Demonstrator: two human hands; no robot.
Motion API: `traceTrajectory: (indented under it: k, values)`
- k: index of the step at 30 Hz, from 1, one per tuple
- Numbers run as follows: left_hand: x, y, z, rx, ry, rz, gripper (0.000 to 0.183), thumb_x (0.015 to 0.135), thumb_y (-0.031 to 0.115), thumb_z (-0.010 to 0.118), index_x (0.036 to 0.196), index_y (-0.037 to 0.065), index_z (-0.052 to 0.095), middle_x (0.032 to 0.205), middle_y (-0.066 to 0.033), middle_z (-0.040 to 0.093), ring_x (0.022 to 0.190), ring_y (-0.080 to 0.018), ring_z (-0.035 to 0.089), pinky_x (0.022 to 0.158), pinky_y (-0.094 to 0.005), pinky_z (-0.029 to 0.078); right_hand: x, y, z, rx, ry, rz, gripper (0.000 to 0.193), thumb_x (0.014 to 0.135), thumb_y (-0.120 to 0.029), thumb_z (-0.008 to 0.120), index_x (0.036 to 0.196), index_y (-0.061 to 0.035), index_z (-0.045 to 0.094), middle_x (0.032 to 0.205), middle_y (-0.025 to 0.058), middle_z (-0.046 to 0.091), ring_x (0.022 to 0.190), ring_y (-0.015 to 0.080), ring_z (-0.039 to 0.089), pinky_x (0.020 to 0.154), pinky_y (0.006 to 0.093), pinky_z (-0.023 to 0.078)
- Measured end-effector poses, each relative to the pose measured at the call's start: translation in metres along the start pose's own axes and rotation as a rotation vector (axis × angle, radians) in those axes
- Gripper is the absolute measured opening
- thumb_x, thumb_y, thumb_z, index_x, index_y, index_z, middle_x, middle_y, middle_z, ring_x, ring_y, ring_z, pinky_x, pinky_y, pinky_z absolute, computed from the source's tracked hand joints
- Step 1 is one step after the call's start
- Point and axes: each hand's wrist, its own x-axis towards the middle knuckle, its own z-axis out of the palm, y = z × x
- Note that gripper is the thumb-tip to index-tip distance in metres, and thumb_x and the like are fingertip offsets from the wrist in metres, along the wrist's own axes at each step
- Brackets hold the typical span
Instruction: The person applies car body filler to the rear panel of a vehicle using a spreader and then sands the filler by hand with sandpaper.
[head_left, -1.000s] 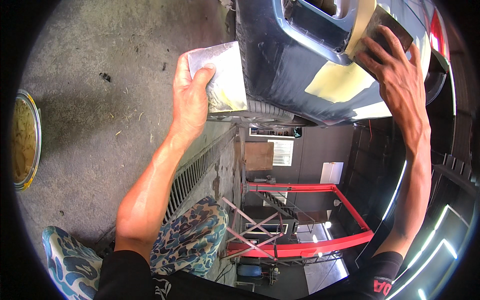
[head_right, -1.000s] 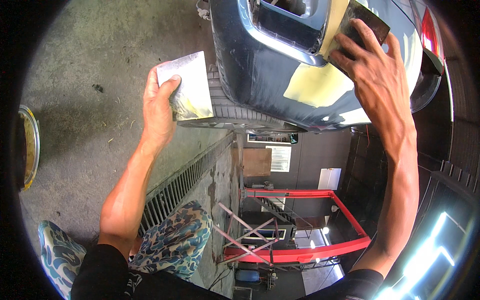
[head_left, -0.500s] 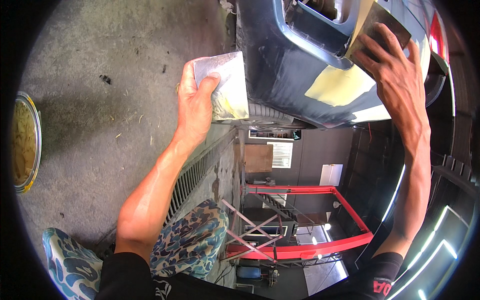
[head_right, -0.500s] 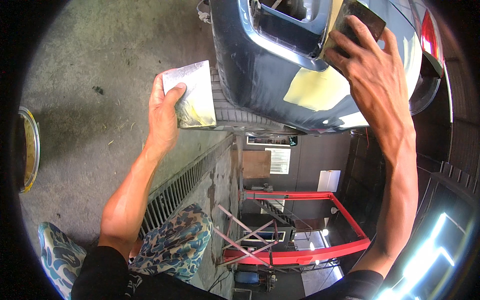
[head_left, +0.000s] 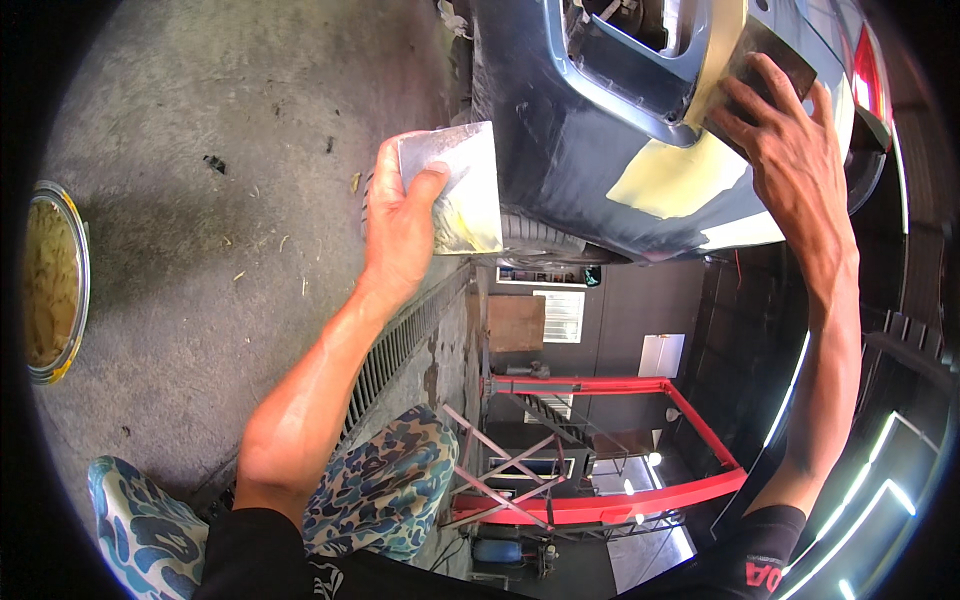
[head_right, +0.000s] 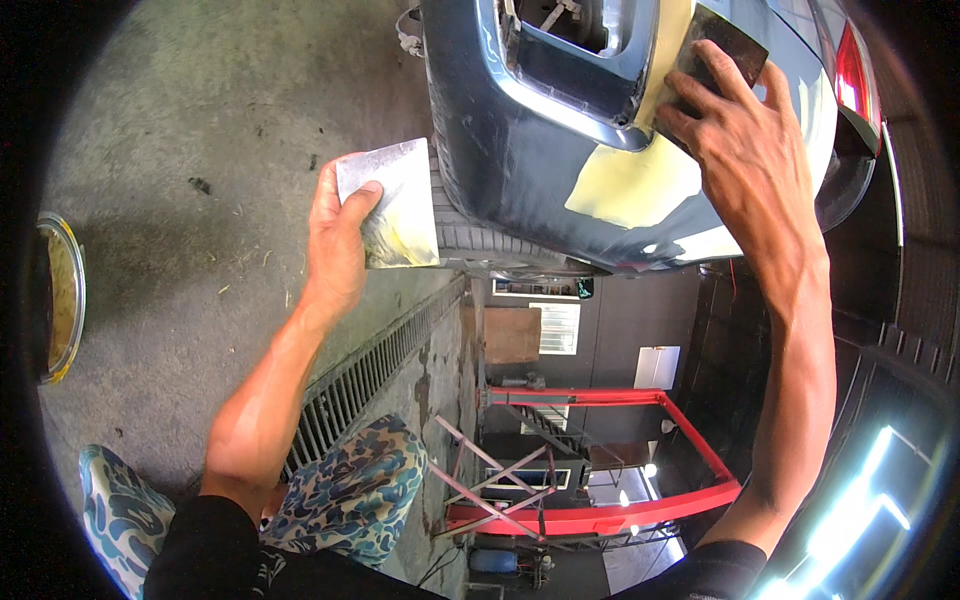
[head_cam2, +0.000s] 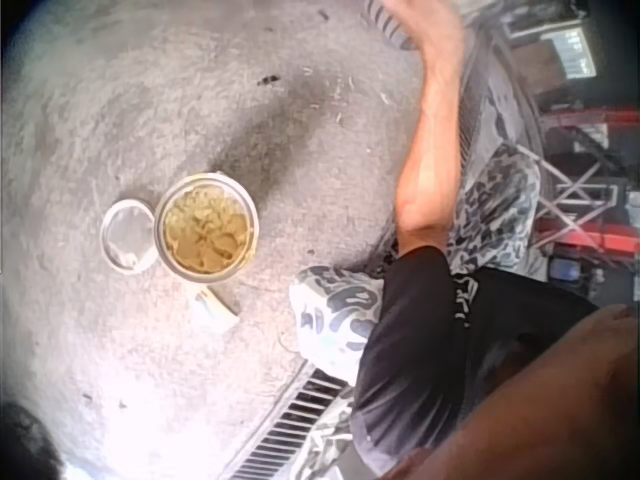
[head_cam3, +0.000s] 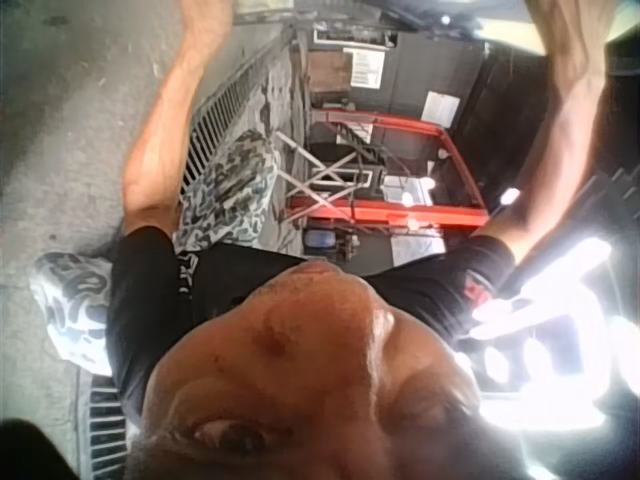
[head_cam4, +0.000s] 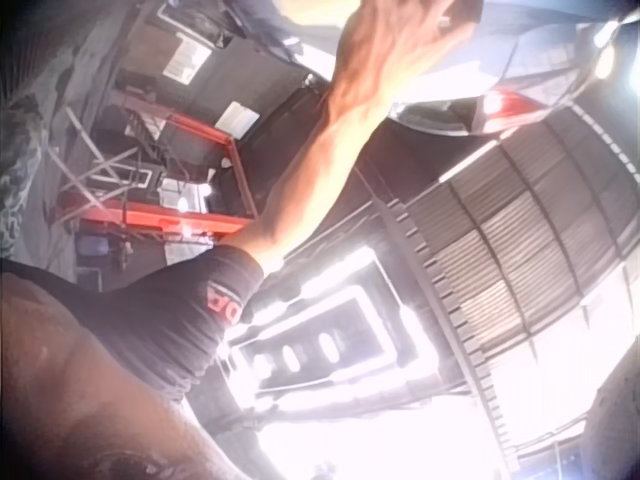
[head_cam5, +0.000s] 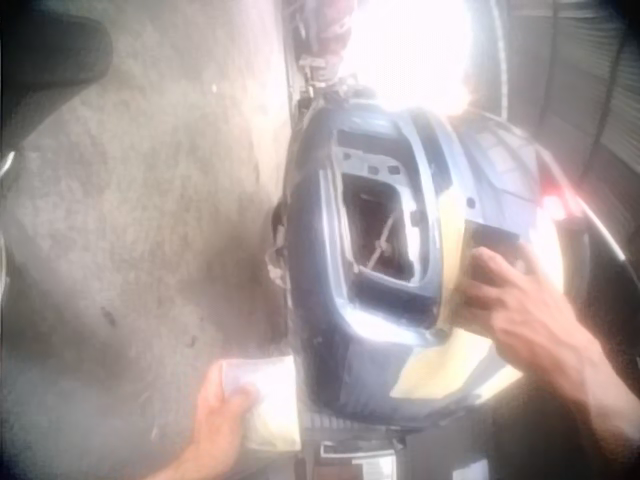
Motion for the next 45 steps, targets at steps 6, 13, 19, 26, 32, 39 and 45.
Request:
traceTrajectory:
  k: [6,13,19,26,32,39,45]
  values:
    - [-0.003,0.009,0.004,-0.072,-0.053,-0.012,0.027,0.102,0.01,0.054,0.127,0.003,0.053,0.115,-0.0053,0.063,0.105,-0.0109,0.06,0.094,-0.0297,0.049,0.01,0.012,0.01,0.036,0.111,-0.007,0.053,0.092,0.007,0.061,0.123,-0.0328,0.077,0.148,-0.0061,0.061,0.148,0.0219,0.042,0.119,0.0449,0.035]
    - [-0.002,0.012,0.006,-0.088,-0.043,-0.005,0.027,0.102,0.01,0.054,0.128,0.004,0.053,0.114,-0.0047,0.063,0.105,-0.0106,0.059,0.094,-0.0295,0.049,0.017,0.023,-0.012,-0.006,0.057,-0.006,0.045,0.097,0.0,0.058,0.122,-0.0326,0.077,0.143,-0.0063,0.065,0.147,0.021,0.042,0.123,0.0428,0.033]
    - [0.001,0.009,0.005,-0.078,-0.037,-0.009,0.027,0.102,0.009,0.055,0.128,0.004,0.053,0.113,-0.0039,0.063,0.105,-0.0104,0.059,0.094,-0.0295,0.049,0.026,0.037,0.006,-0.039,0.048,-0.011,0.042,0.1,-0.002,0.056,0.119,-0.0317,0.079,0.141,-0.0068,0.067,0.145,0.0204,0.044,0.121,0.0392,0.035]
    - [-0.002,0.011,0.009,-0.119,-0.047,-0.041,0.027,0.102,0.009,0.055,0.128,0.004,0.053,0.113,-0.004,0.064,0.103,-0.0102,0.06,0.093,-0.029,0.05,0.044,0.059,0.0,-0.027,0.088,-0.112,0.045,0.094,0.005,0.065,0.124,-0.0267,0.078,0.14,-0.0015,0.067,0.147,0.0264,0.044,0.118,0.044,0.039]
    - [0.001,0.006,0.008,-0.118,-0.046,-0.034,0.03,0.102,0.009,0.054,0.13,0.001,0.05,0.113,-0.0072,0.064,0.101,-0.0114,0.061,0.088,-0.0286,0.053,0.055,0.062,-0.003,-0.013,0.039,-0.126,0.043,0.096,0.004,0.064,0.124,-0.0248,0.077,0.14,0.0012,0.068,0.147,0.0279,0.044,0.117,0.0431,0.039]
    - [-0.004,0.011,0.01,-0.101,-0.094,-0.044,0.027,0.103,0.01,0.054,0.129,0.004,0.052,0.114,-0.0048,0.063,0.103,-0.0101,0.06,0.091,-0.0285,0.05,0.058,0.071,0.01,0.003,0.069,-0.127,0.041,0.095,0.004,0.064,0.122,-0.023,0.078,0.138,0.0012,0.068,0.146,0.0277,0.045,0.118,0.0436,0.038]
    - [-0.009,0.012,0.013,-0.07,-0.1,-0.039,0.026,0.102,0.009,0.054,0.128,0.004,0.053,0.114,-0.0047,0.063,0.103,-0.0099,0.059,0.091,-0.0286,0.05,0.033,0.057,0.009,0.004,0.041,-0.066,0.048,0.094,0.006,0.063,0.126,-0.0275,0.076,0.142,-0.0031,0.065,0.148,0.0245,0.043,0.12,0.0464,0.037]
